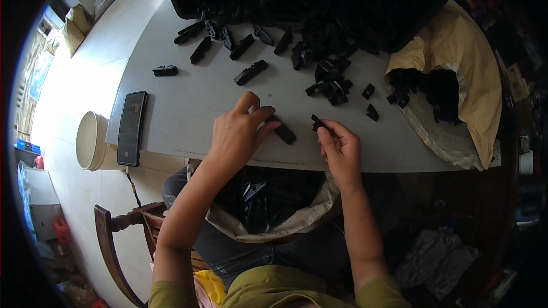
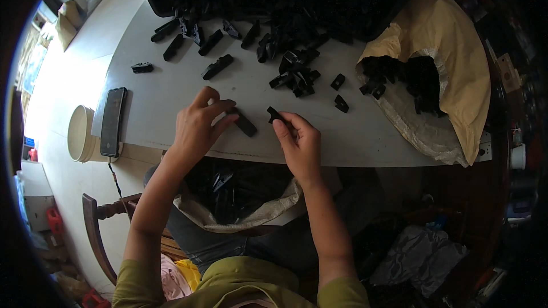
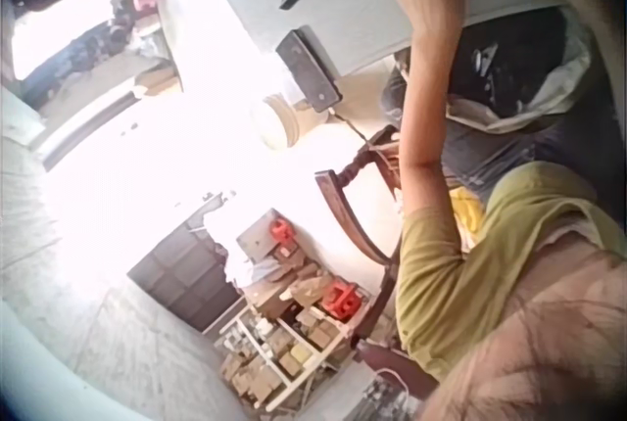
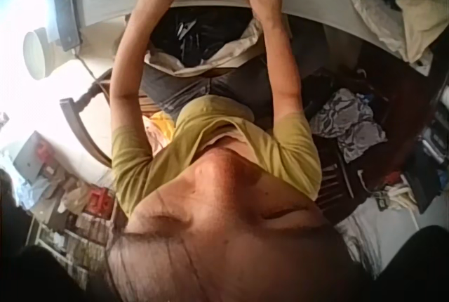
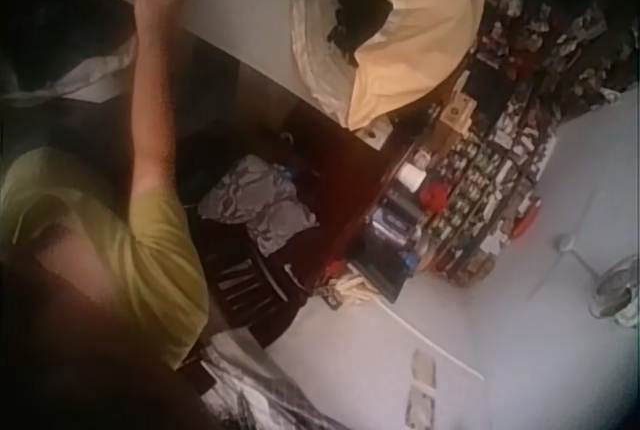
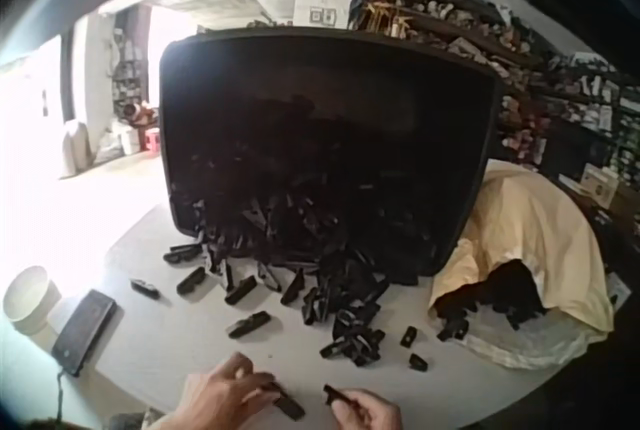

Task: Assembling small black plastic components by hand at a workbench.

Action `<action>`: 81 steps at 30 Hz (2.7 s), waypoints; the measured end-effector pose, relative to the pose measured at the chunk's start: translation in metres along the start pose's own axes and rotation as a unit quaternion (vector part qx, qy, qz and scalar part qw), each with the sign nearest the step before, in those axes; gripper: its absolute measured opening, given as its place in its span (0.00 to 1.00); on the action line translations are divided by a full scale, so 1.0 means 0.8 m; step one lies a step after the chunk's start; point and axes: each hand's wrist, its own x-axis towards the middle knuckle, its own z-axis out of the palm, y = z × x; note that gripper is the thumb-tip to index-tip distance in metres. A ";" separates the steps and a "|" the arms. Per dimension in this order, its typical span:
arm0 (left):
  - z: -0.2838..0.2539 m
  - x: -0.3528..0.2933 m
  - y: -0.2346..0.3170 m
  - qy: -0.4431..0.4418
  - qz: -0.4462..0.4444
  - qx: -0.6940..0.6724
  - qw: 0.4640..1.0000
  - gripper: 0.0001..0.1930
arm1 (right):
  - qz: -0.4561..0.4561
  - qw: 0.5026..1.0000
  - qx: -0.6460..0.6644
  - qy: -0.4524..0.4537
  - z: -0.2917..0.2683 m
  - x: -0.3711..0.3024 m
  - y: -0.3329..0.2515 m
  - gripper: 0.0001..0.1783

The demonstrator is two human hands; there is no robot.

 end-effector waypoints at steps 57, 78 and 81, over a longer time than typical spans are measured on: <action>0.015 0.013 -0.041 -0.094 0.163 -0.178 0.966 0.12 | -0.214 0.921 -0.281 -0.167 -0.023 0.027 -0.019 0.13; 0.013 0.004 -0.031 -0.011 0.124 -0.085 0.989 0.13 | -0.010 0.989 -0.119 0.081 -0.079 0.025 -0.013 0.13; 0.017 0.001 -0.025 -0.034 0.157 -0.138 0.977 0.13 | 0.048 0.979 0.197 -0.034 -0.034 0.009 -0.015 0.16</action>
